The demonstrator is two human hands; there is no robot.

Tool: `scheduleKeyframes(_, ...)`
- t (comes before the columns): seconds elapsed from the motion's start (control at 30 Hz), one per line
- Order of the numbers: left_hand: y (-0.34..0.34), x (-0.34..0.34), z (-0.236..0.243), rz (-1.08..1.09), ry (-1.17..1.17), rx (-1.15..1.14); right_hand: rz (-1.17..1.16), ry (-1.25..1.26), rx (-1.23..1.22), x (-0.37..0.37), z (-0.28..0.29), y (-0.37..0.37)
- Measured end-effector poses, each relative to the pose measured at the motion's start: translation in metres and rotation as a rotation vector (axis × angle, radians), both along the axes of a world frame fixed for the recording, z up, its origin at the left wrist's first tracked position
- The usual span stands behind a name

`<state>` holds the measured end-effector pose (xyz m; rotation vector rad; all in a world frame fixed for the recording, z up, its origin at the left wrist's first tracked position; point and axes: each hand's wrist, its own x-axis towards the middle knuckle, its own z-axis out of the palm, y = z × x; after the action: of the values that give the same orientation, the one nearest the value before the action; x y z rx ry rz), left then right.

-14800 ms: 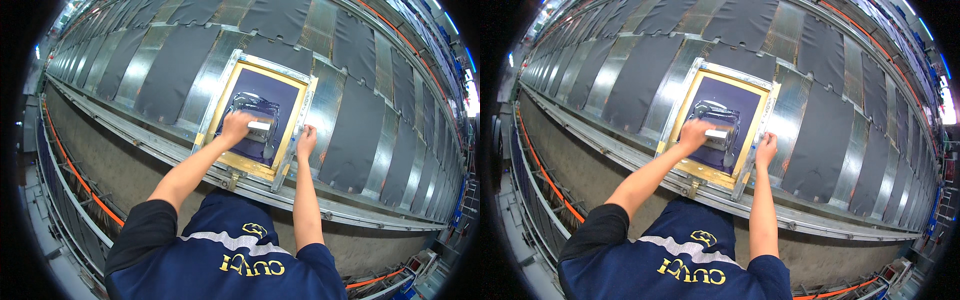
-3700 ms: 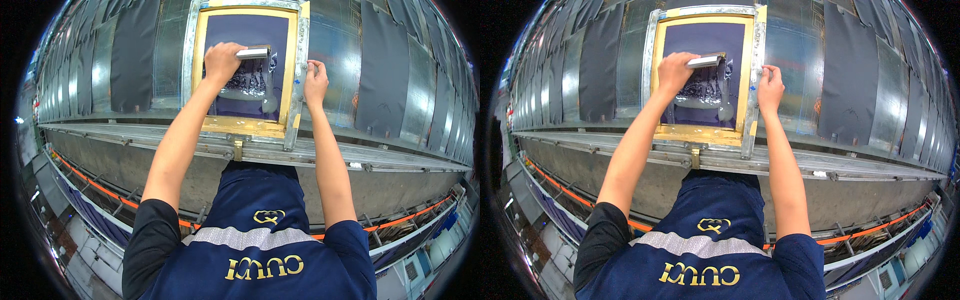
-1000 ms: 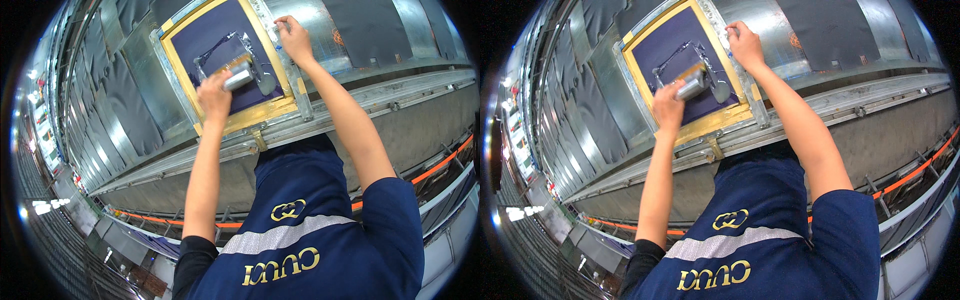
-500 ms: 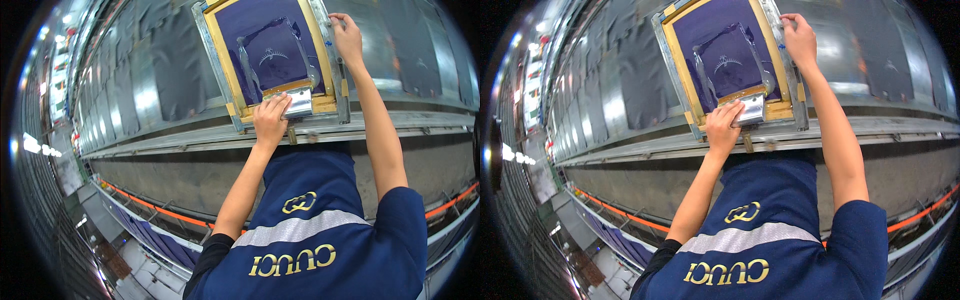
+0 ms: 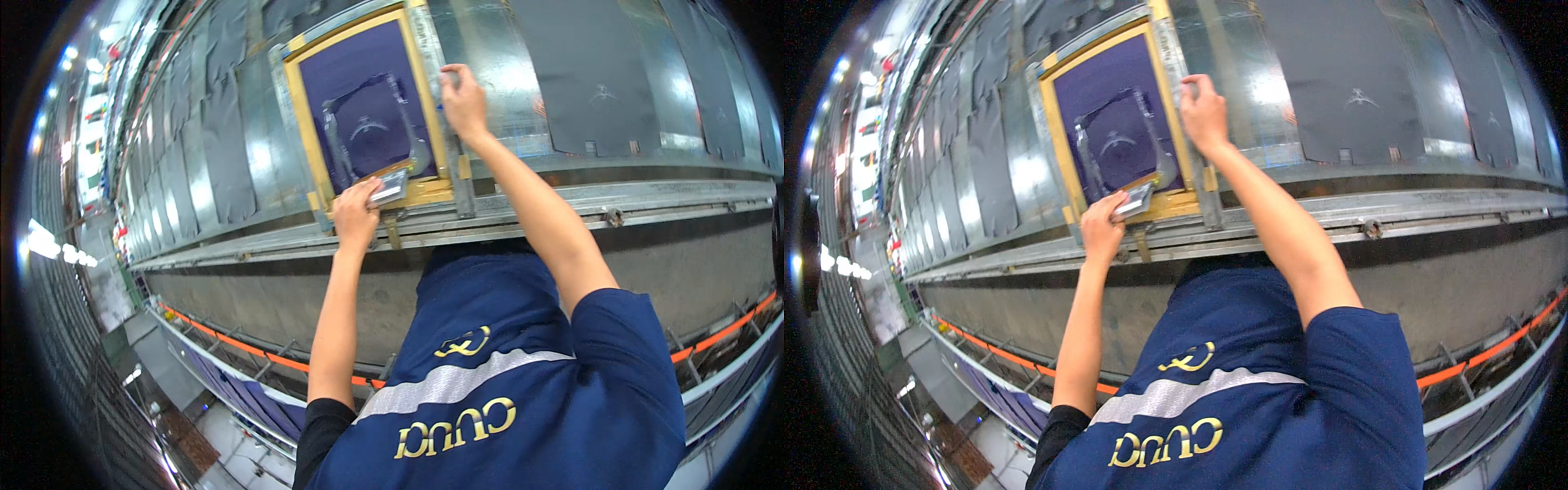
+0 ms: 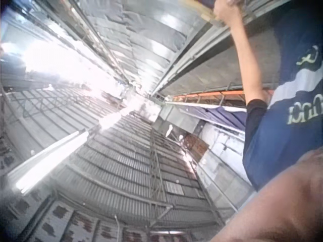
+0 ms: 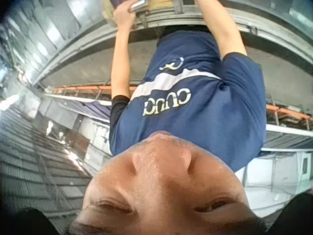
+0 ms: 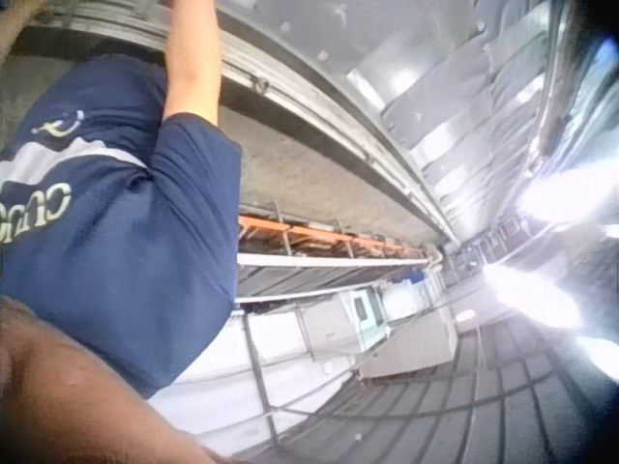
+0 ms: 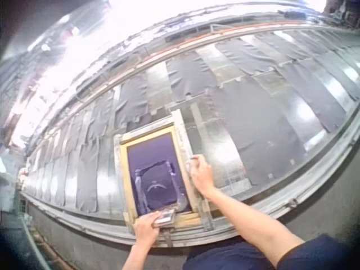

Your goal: The person uses a squeegee to pull purple ink across a screen-printing frame, repeatedly clearing the mesh to deposit ink onto a garment below. The person then lifts the frame, walks to a workbench, and pours a liquid from a bottle onto the squeegee before returning to the printing station.

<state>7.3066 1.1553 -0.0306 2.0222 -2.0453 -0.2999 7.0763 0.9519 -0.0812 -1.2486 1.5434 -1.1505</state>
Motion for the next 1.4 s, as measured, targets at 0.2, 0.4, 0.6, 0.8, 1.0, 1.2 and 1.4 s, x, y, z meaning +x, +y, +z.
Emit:
scheduleKeyframes(0.2,0.002,0.029,-0.010,-0.004,0.012,-0.035,0.028,-0.023,0.089,0.030,-0.005,0.011)
scheduleKeyframes(0.4,-0.017,0.021,-0.010,-0.018,-0.058,0.029,-0.015,-0.052,-0.007,0.037,-0.040,0.011)
scheduleKeyframes(0.6,-0.025,0.031,-0.015,-0.063,-0.116,0.082,0.329,-0.463,0.119,0.004,-0.045,0.028)
scheduleKeyframes(0.8,-0.041,0.034,-0.012,-0.037,-0.151,0.194,0.447,-0.550,0.107,-0.011,-0.053,0.022)
scheduleKeyframes(1.0,-0.040,0.039,-0.018,-0.040,-0.183,0.254,0.512,-0.267,0.083,-0.020,-0.049,0.024)
scheduleKeyframes(1.2,-0.045,0.039,-0.010,-0.048,-0.228,0.340,0.566,-0.159,0.065,-0.023,-0.049,0.016)
scheduleKeyframes(1.4,-0.049,0.039,-0.009,-0.048,-0.222,0.355,0.544,-0.133,0.089,-0.023,-0.042,0.015)
